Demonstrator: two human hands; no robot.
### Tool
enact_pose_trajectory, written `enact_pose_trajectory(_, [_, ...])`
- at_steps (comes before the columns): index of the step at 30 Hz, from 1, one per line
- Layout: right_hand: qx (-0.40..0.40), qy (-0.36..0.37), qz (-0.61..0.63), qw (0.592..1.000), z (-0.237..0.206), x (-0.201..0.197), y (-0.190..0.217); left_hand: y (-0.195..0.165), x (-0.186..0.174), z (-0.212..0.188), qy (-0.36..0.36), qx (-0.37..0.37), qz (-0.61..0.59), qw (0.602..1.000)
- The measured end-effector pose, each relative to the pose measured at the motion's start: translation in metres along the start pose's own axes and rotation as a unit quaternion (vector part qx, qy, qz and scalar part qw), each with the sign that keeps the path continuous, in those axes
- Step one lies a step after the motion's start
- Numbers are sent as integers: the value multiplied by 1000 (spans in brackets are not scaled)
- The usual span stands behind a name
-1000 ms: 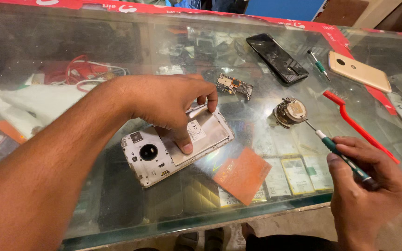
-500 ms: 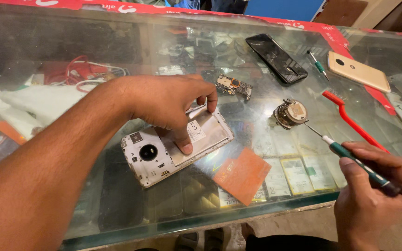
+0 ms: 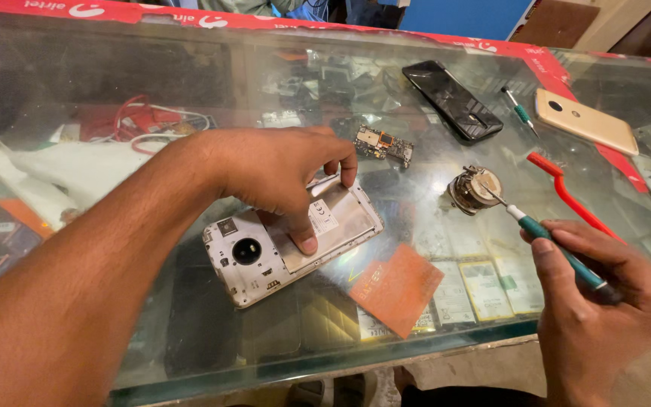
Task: The person uses a precision screwdriver to pry and loosen the battery from a white smartphone chassis. They repeatedly work the tool along the battery edges and under the label to release adhesive, while holding the phone steady with the other hand.
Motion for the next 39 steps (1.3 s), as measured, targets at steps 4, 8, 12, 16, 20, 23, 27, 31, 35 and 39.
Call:
enact_pose_trajectory(4, [30, 1, 1, 1000, 0, -2, -8, -3, -2, 1, -10, 27, -2, 1000])
enact_pose_trajectory(8, [52, 1, 14, 999, 1, -1, -11, -2, -1, 2, -7, 36, -14, 999])
enact_pose_trajectory(12, [34, 3, -12, 999, 1, -1, -7, -3, -1, 3, -9, 43, 0, 999])
enact_pose_trajectory(16, [48, -3, -4, 999, 0, -2, -8, -1, 0, 2, -1, 20, -4, 1000])
enact_pose_trajectory(20, [31, -4, -4, 1000, 1, -2, -5, -1, 0, 2, -3, 23, -4, 1000])
enact_pose_trajectory(23, [44, 0, 40, 998, 4, -1, -7, -2, -1, 3, -7, 35, 9, 999])
enact_pose_trajectory(27, [70, -17, 86, 994, 6, -1, -11, -3, -2, 4, -13, 49, 17, 999])
enact_pose_trajectory(31, [79, -7, 107, 991, 9, 0, -14, 2, -1, 4, -8, 27, -4, 1000])
enact_pose_trajectory(35, [94, -2, 126, 988, 12, 0, -20, 1, 0, 4, 0, 30, 1, 1000])
enact_pose_trajectory(39, [116, -16, 196, 974, 14, -2, -27, 0, -1, 3, -11, 38, 3, 999])
Point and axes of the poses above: each hand's wrist, its own z-axis towards the middle knuckle, its own x-axis out of the palm, y = z × x, the point moved 7 cm from there along z, towards the middle knuckle, and after that the axes turned 6 degrees about x, right-handed, at the moved point
